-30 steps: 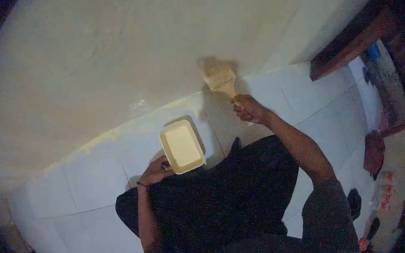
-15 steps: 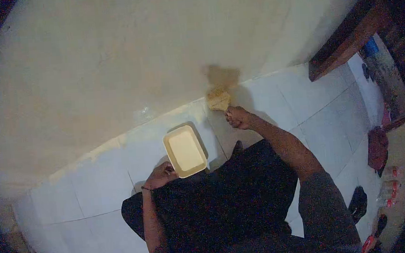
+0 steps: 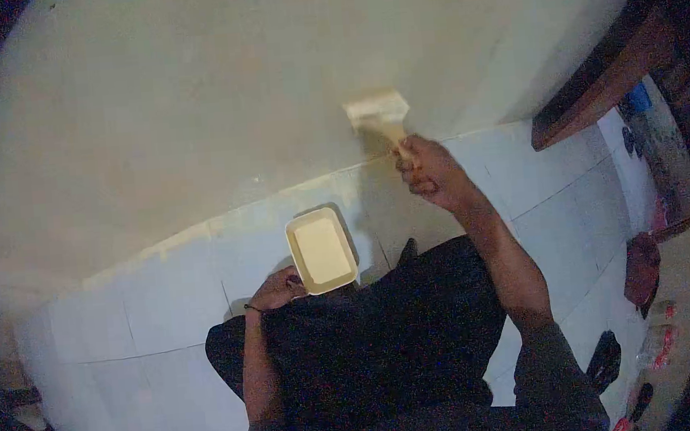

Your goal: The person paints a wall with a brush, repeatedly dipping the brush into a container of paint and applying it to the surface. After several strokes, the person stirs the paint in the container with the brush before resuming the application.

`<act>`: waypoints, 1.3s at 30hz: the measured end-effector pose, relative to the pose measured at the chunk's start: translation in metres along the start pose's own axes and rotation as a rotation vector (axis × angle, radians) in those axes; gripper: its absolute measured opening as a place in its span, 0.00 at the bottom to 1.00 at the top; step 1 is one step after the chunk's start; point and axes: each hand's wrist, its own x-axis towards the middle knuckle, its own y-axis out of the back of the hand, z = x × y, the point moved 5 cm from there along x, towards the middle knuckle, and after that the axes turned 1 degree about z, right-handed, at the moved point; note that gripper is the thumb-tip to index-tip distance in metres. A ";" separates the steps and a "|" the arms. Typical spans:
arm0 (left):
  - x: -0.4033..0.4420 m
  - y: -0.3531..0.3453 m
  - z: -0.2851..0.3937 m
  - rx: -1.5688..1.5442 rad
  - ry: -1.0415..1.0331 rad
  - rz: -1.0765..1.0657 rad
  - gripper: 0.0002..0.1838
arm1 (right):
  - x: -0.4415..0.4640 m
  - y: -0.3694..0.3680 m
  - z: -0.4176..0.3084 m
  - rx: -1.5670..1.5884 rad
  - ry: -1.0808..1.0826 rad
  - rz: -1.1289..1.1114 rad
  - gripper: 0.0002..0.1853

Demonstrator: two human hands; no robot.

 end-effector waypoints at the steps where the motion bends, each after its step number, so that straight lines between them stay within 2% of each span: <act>1: 0.000 -0.001 0.008 0.123 -0.035 -0.013 0.18 | -0.009 -0.009 -0.016 -0.054 0.089 -0.053 0.11; 2: 0.001 -0.003 0.000 0.121 -0.037 -0.015 0.18 | -0.022 -0.022 -0.032 0.009 0.118 -0.058 0.11; 3: 0.004 -0.007 -0.014 -0.060 -0.047 -0.001 0.19 | -0.034 -0.034 -0.048 0.071 0.148 -0.064 0.10; 4: 0.006 -0.007 -0.022 -0.240 -0.057 0.012 0.19 | -0.042 -0.042 -0.065 -0.052 0.243 -0.057 0.11; 5: 0.004 -0.005 -0.016 -0.238 -0.061 0.012 0.19 | -0.048 -0.050 -0.080 -0.176 0.340 -0.049 0.13; 7: -0.005 -0.003 0.006 -0.166 -0.014 -0.035 0.19 | -0.064 -0.080 -0.114 -0.064 0.370 -0.208 0.13; 9: 0.005 -0.003 -0.016 -0.119 -0.055 -0.035 0.19 | -0.068 -0.106 -0.144 -0.096 0.425 -0.452 0.15; 10: 0.010 -0.003 -0.028 -0.070 -0.095 -0.036 0.18 | -0.069 -0.116 -0.156 -0.096 0.423 -0.453 0.15; 12: 0.009 -0.002 -0.021 0.014 -0.072 -0.033 0.17 | -0.085 -0.143 -0.192 -0.194 0.824 -0.313 0.12; 14: 0.010 -0.001 -0.022 0.095 -0.049 -0.024 0.17 | -0.075 -0.158 -0.215 -0.224 0.864 -0.265 0.12; 16: 0.012 -0.004 -0.028 -0.175 -0.106 -0.009 0.15 | -0.065 -0.164 -0.221 -0.256 0.903 -0.222 0.12; 17: 0.014 -0.003 -0.033 -0.178 -0.108 -0.001 0.15 | -0.059 -0.166 -0.216 -0.261 0.902 -0.261 0.11; 19: 0.008 0.002 -0.015 0.051 -0.022 0.025 0.15 | -0.038 -0.159 -0.198 -0.267 0.897 -0.307 0.11; 21: 0.003 0.002 -0.006 -0.008 -0.060 0.029 0.15 | -0.012 -0.143 -0.164 -0.216 0.795 -0.395 0.12; 23: 0.004 0.000 -0.016 -0.064 -0.096 0.026 0.16 | -0.008 -0.126 -0.117 -0.198 0.671 -0.180 0.14; 25: 0.016 -0.003 -0.034 -0.098 -0.203 0.038 0.18 | 0.017 -0.102 -0.062 -0.269 0.667 -0.190 0.14; 27: 0.007 0.003 -0.013 0.006 -0.211 0.040 0.18 | 0.041 -0.077 -0.005 -0.412 0.666 -0.207 0.14; 29: 0.007 0.004 -0.008 0.110 -0.215 0.040 0.18 | 0.050 -0.055 0.053 -0.249 0.248 -0.129 0.13; 31: 0.012 0.001 -0.021 0.073 -0.072 0.004 0.18 | 0.063 -0.034 0.101 -0.317 0.209 -0.117 0.13; 32: 0.013 0.000 -0.022 0.075 -0.064 -0.001 0.18 | 0.083 -0.014 0.129 -0.309 0.204 -0.116 0.13; 34: 0.013 -0.001 -0.026 0.054 -0.011 -0.022 0.19 | 0.105 0.008 0.168 -0.500 0.469 -0.410 0.12; 35: 0.013 0.000 -0.027 0.058 -0.004 -0.026 0.19 | 0.098 0.001 0.168 -0.491 0.467 -0.407 0.12; 37: 0.015 0.000 -0.030 0.094 -0.007 -0.014 0.19 | 0.092 -0.002 0.185 -0.085 -0.156 -0.105 0.11; 39: 0.015 0.000 -0.029 0.117 -0.026 -0.007 0.19 | 0.101 0.000 0.196 0.014 -0.208 -0.069 0.10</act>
